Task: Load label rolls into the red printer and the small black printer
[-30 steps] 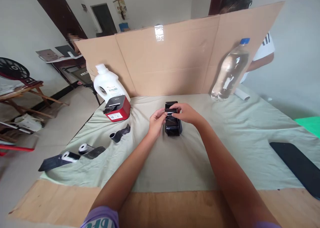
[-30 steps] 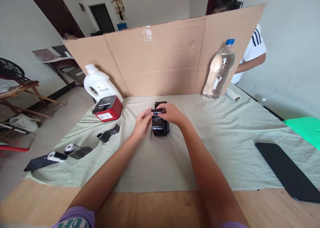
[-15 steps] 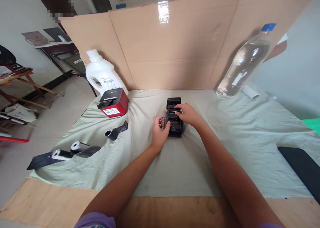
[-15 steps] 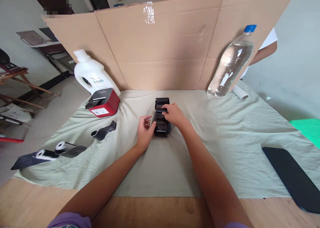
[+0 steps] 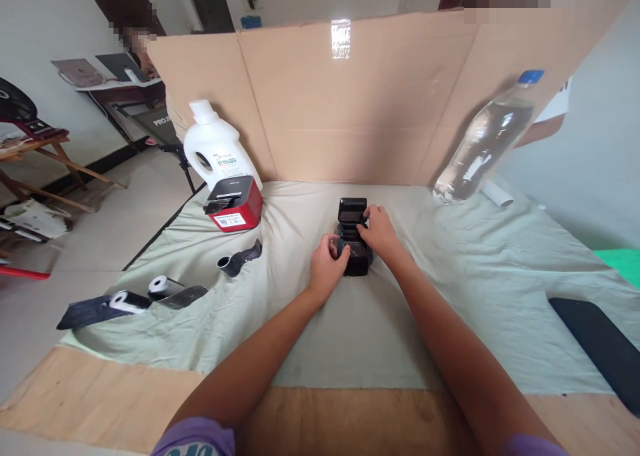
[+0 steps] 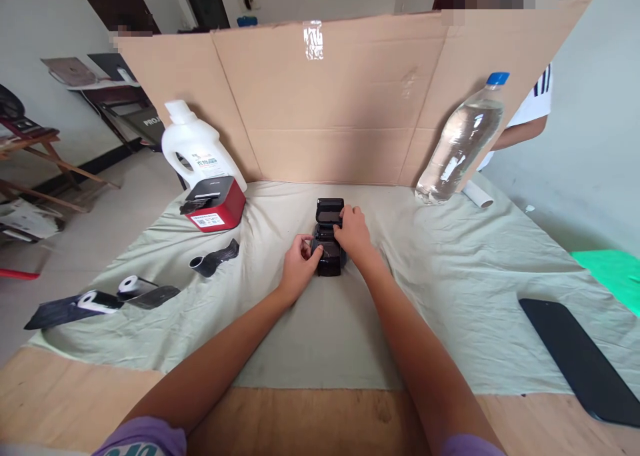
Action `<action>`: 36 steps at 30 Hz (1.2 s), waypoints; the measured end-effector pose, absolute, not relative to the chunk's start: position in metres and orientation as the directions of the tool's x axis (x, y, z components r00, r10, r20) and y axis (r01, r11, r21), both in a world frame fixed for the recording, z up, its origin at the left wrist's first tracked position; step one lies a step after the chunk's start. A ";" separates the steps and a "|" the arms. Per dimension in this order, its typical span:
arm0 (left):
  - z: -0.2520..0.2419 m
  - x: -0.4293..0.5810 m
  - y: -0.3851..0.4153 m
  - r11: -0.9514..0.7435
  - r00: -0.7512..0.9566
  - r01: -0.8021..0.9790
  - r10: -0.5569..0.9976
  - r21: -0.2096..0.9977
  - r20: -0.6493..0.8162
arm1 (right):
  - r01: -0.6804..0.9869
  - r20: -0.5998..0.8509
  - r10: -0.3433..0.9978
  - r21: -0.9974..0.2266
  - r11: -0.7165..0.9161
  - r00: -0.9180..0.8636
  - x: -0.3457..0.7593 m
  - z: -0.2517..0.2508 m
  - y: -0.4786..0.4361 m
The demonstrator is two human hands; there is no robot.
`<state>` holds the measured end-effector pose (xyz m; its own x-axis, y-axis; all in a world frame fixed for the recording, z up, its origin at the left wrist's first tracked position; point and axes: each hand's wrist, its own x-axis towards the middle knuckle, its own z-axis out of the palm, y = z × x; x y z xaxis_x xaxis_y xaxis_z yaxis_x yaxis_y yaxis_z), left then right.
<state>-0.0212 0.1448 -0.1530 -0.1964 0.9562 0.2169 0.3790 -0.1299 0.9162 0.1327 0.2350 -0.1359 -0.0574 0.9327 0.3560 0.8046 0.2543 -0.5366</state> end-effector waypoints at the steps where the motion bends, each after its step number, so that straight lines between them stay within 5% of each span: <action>1: -0.149 -0.024 0.143 -0.093 -0.198 0.413 0.962 0.906 0.189 | 0.785 0.373 0.928 -0.568 0.246 -0.021 0.133 -0.135 0.235; 8: -0.140 -0.040 0.110 0.027 -0.081 0.343 0.997 0.939 0.001 | 0.637 0.276 0.961 -0.740 0.217 -0.007 0.139 -0.116 0.236; 13: -0.156 -0.028 0.098 -0.020 -0.049 0.314 0.998 0.949 0.037 | 0.596 0.296 0.955 -0.767 0.237 0.002 0.145 -0.112 0.235; 28: -0.153 -0.031 0.097 -0.136 0.171 0.546 0.984 0.827 0.048 | 0.773 0.129 0.935 -0.531 0.346 -0.331 0.154 -0.080 0.215; 36: -0.152 -0.031 0.097 -0.134 0.172 0.544 0.984 0.828 0.047 | 0.803 0.025 0.973 -0.560 0.205 -0.231 0.135 -0.080 0.209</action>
